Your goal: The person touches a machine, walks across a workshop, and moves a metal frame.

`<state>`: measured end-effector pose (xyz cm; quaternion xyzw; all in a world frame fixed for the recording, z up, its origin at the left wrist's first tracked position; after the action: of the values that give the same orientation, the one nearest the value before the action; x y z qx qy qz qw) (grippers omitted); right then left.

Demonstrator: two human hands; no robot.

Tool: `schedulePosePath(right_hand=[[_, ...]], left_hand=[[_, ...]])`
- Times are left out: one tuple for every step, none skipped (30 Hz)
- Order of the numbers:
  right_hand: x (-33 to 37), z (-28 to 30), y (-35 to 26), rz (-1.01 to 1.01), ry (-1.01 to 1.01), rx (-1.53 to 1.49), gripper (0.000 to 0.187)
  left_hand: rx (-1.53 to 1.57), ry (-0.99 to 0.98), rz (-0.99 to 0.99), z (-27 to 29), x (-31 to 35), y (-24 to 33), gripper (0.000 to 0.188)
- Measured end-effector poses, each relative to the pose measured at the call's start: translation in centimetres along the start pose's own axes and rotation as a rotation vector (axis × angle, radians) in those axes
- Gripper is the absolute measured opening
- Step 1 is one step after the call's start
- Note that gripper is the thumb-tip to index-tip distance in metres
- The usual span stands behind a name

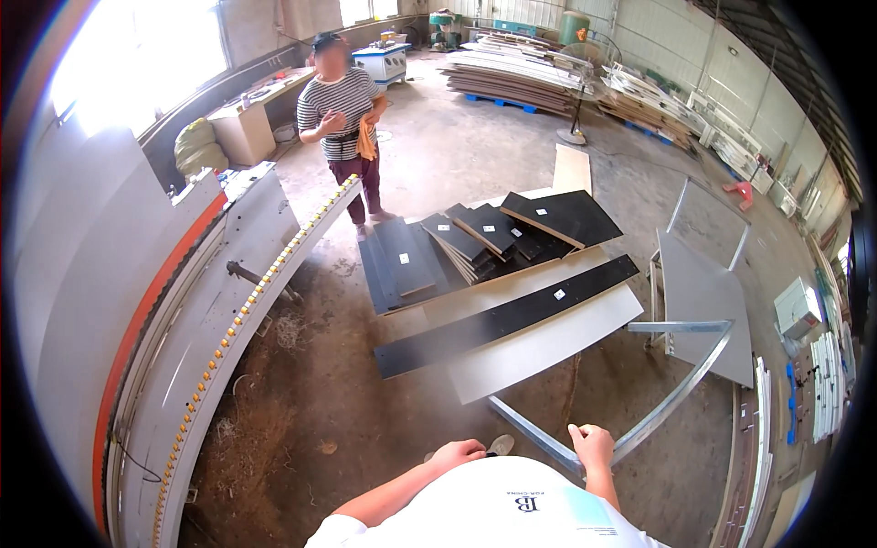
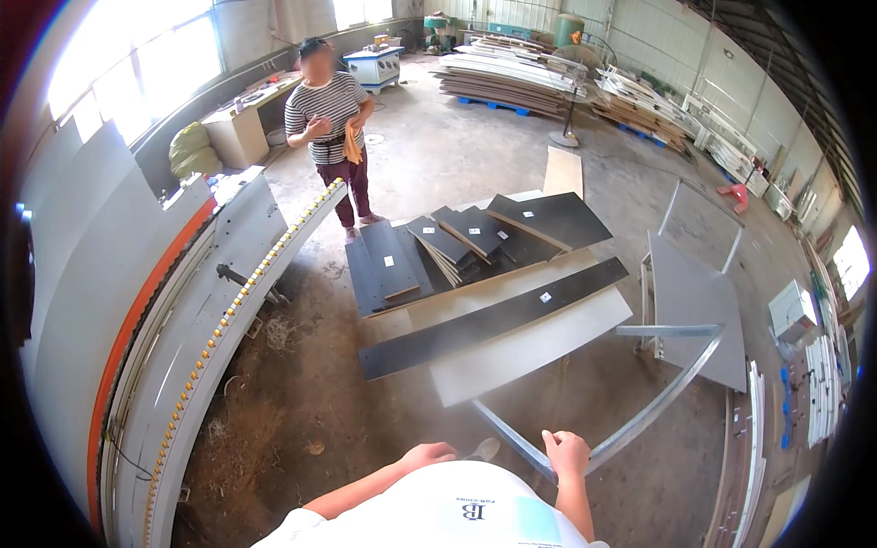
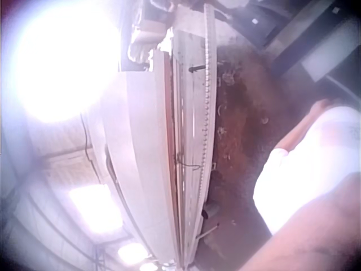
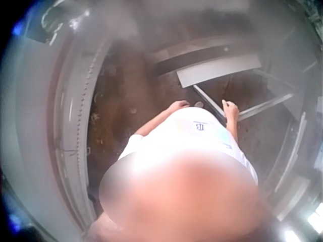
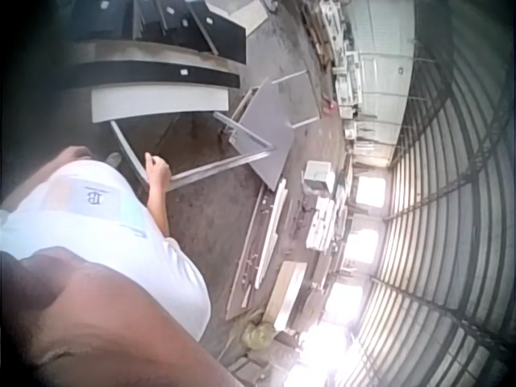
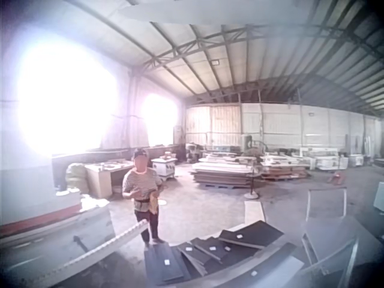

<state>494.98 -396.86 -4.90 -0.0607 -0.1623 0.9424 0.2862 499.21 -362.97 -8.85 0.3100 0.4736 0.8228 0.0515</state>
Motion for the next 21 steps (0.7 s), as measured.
schedulePosePath(right_hand=[[0.0,0.1,0.1,-0.014,-0.037,0.055,0.027],[0.0,-0.1,0.3,-0.015,-0.036,0.055,0.027],[0.1,-0.4,0.5,0.012,0.014,-0.006,0.027],[0.1,-0.6,0.6,0.039,0.065,-0.067,0.027],[0.1,-0.7,0.8,0.038,0.065,-0.067,0.027],[0.1,-0.9,0.8,0.037,0.068,-0.056,0.026],[0.0,-0.9,0.9,0.036,0.07,-0.045,0.026],[0.0,-1.0,0.9,0.035,0.07,-0.046,0.026],[0.0,-1.0,0.9,0.025,0.068,-0.04,0.025],[0.0,-1.1,0.9,0.016,0.066,-0.034,0.025],[0.0,-1.2,1.0,0.013,0.065,-0.035,0.025],[0.0,-1.3,1.1,0.026,0.064,-0.036,0.024],[0.0,-1.4,1.3,0.039,0.062,-0.037,0.024],[0.0,-1.6,1.4,0.037,0.061,-0.037,0.024],[-0.1,-1.7,1.5,0.06,0.06,-0.024,0.023],[0.0,-1.8,1.5,0.082,0.058,-0.01,0.023],[0.0,-1.8,1.5,0.081,0.055,-0.01,0.023],[0.0,-1.7,1.4,0.079,0.044,0.004,0.023],[-0.1,-1.7,1.2,0.078,0.033,0.019,0.023],[0.0,-1.5,1.1,0.076,0.029,0.02,0.023],[0.1,-1.4,0.9,0.07,0.027,0.01,0.022]], left_hand=[[-0.001,-0.004,-0.001,-0.1,-0.2,0.1,0.04],[-0.028,-0.016,-0.01,0.0,-0.3,0.3,0.041],[-0.055,-0.027,-0.02,0.1,-0.4,0.5,0.041],[-0.055,-0.029,-0.021,0.1,-0.4,0.7,0.041],[-0.061,-0.04,-0.011,0.2,-0.4,0.9,0.041],[-0.068,-0.051,-0.001,0.3,-0.4,1.1,0.042],[-0.069,-0.051,-0.002,0.3,-0.5,1.1,0.042],[-0.076,-0.057,-0.003,0.3,-0.5,1.0,0.042],[-0.083,-0.062,-0.004,0.3,-0.6,0.9,0.042],[-0.084,-0.063,-0.004,0.3,-0.6,0.9,0.042],[-0.081,-0.064,0.001,0.3,-0.5,1.0,0.042],[-0.079,-0.065,0.007,0.3,-0.5,1.0,0.043],[-0.081,-0.067,0.007,0.3,-0.5,0.9,0.043],[-0.076,-0.064,0.013,0.2,-0.4,0.8,0.043],[-0.071,-0.062,0.018,0.2,-0.5,0.7,0.043],[-0.073,-0.063,0.019,0.2,-0.5,0.6,0.043],[-0.078,-0.062,0.021,0.2,-0.5,0.5,0.043],[-0.083,-0.061,0.024,0.2,-0.5,0.3,0.043],[-0.083,-0.062,0.026,0.1,-0.6,0.0,0.043],[-0.087,-0.05,0.016,0.0,-0.7,-0.3,0.043],[-0.09,-0.038,0.007,-0.1,-0.8,-0.6,0.042]])
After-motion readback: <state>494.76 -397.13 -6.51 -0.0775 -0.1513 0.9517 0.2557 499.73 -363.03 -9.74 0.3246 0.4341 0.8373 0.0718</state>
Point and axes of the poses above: each hand's wrist, its own x-axis away from the middle knuckle, its own z-axis out of the back of the hand, y = z × x, the point moved 2 cm from there along -x, towards the middle knuckle, and after that the axes turned 12 degrees about y, right-handed, at the moved point
